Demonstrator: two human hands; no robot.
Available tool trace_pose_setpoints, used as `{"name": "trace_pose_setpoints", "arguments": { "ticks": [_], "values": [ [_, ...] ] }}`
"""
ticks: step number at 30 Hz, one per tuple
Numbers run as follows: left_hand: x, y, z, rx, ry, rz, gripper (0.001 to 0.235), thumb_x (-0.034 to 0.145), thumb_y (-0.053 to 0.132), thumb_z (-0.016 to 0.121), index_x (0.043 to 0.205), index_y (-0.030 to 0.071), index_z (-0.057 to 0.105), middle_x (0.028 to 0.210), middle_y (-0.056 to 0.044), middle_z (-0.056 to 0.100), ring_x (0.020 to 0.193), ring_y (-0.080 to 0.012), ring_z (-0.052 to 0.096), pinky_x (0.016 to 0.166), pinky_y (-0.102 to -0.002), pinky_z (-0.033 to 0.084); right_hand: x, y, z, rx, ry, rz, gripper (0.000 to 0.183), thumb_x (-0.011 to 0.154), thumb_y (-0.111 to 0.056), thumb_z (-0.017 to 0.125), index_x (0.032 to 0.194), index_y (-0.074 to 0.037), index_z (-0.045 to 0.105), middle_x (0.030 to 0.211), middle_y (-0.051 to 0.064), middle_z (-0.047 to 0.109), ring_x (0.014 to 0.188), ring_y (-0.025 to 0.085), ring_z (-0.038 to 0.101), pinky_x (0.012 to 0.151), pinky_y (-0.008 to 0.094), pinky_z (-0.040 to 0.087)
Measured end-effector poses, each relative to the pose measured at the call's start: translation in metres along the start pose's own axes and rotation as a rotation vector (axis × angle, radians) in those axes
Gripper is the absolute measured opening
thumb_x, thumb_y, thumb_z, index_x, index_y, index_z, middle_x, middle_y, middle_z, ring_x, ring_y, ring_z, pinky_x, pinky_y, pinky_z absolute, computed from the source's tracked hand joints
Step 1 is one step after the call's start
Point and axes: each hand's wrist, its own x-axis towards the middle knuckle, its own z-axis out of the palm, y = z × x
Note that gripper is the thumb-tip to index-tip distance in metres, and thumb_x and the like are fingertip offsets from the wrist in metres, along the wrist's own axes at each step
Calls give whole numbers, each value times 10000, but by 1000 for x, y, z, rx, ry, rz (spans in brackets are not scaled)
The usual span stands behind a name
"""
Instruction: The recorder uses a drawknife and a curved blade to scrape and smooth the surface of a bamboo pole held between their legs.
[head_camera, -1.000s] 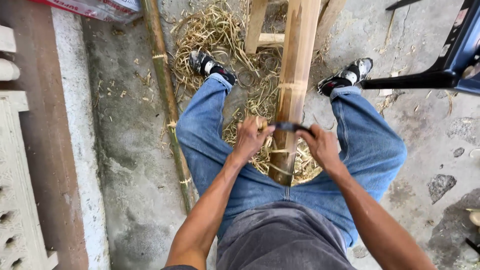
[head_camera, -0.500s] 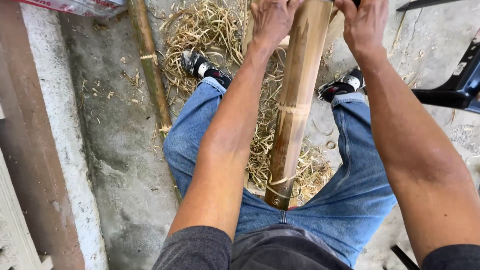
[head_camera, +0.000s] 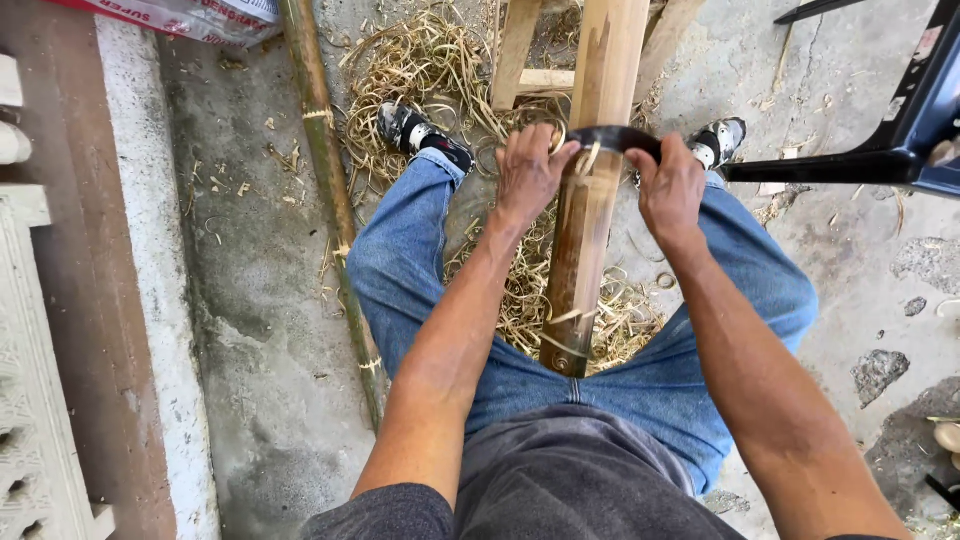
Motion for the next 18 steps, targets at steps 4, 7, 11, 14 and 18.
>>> {"name": "trace_pose_setpoints", "arguments": {
  "ticks": [4, 7, 11, 14, 18],
  "values": [
    [-33, 10, -13, 15, -43, -34, 485, 985, 631, 496, 1022, 160, 608, 898, 6, 552, 867, -181, 492, 775, -423, 339, -40, 5, 8, -107, 83, -70, 459, 1052, -401, 713, 923, -1, 527, 804, 221, 611, 749, 430, 612, 645, 514, 457],
    [-58, 3, -9, 30, -88, -20, 479, 1000, 628, 473, 1002, 166, 598, 879, 3, 531, 843, -184, 469, 781, -413, 342, -58, 5, 13, 12, -84, 167, 423, 1070, -422, 625, 906, -44, 531, 716, 133, 598, 534, 283, 540, 501, 431, 463],
    [-130, 1, -18, 24, -65, 62, 464, 1021, 603, 470, 999, 153, 580, 886, -5, 517, 834, -188, 454, 767, -392, 342, -137, -6, 5, 10, -106, 150, 422, 1094, -414, 575, 891, -49, 516, 702, 106, 581, 504, 196, 485, 461, 404, 428],
    [-191, 1, -43, -52, -210, 22, 391, 1022, 537, 520, 994, 152, 578, 870, -11, 516, 827, -187, 462, 784, -389, 340, -186, -25, -9, -14, -109, 93, 438, 1061, -410, 586, 864, -25, 526, 688, 173, 580, 481, 293, 488, 493, 454, 413],
    [-197, 2, -67, -166, -422, -156, 417, 968, 528, 603, 912, 115, 575, 841, -30, 530, 818, -200, 484, 780, -393, 377, -190, -19, -14, -81, -343, 74, 450, 985, -466, 641, 822, -50, 586, 588, 168, 591, 534, 325, 558, 484, 467, 445]
  ]
}}
